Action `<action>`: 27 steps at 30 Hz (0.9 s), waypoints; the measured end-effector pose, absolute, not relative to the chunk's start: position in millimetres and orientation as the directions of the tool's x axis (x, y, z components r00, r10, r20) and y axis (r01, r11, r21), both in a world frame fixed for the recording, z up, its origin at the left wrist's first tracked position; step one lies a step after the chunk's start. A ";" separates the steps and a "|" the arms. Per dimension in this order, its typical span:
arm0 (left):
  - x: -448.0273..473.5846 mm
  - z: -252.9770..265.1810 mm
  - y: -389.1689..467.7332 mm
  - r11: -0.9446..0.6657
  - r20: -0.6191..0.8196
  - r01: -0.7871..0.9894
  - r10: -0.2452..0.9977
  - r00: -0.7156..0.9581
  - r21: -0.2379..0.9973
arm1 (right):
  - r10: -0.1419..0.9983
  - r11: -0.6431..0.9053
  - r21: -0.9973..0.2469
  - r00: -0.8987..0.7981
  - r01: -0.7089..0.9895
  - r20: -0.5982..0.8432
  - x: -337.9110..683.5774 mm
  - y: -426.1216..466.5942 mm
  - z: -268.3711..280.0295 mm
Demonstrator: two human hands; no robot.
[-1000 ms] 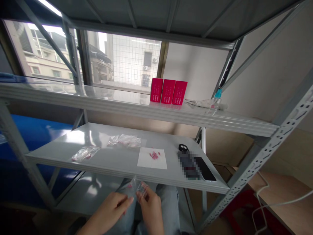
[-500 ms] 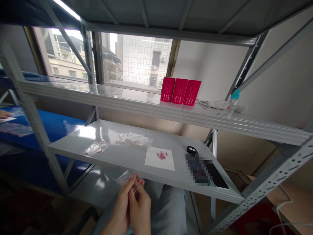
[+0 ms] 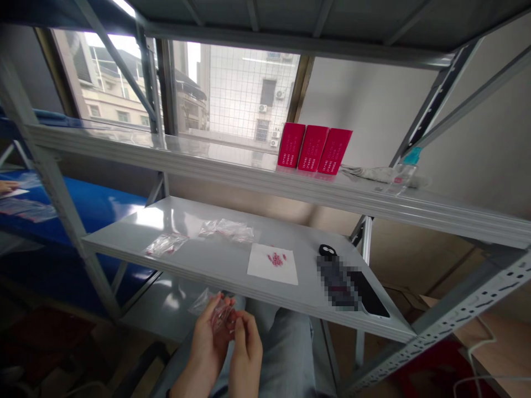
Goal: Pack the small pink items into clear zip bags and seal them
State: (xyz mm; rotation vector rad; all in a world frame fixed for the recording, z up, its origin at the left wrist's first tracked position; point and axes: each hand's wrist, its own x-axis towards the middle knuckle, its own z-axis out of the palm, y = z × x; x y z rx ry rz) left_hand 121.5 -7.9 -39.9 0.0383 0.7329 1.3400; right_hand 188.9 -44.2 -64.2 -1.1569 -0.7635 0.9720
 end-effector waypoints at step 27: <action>46.9 43.9 159.8 0.078 -0.056 -0.427 0.996 0.064 0.901 | 0.946 0.148 -0.562 0.282 -0.814 -0.160 269.6 7.9 -44.5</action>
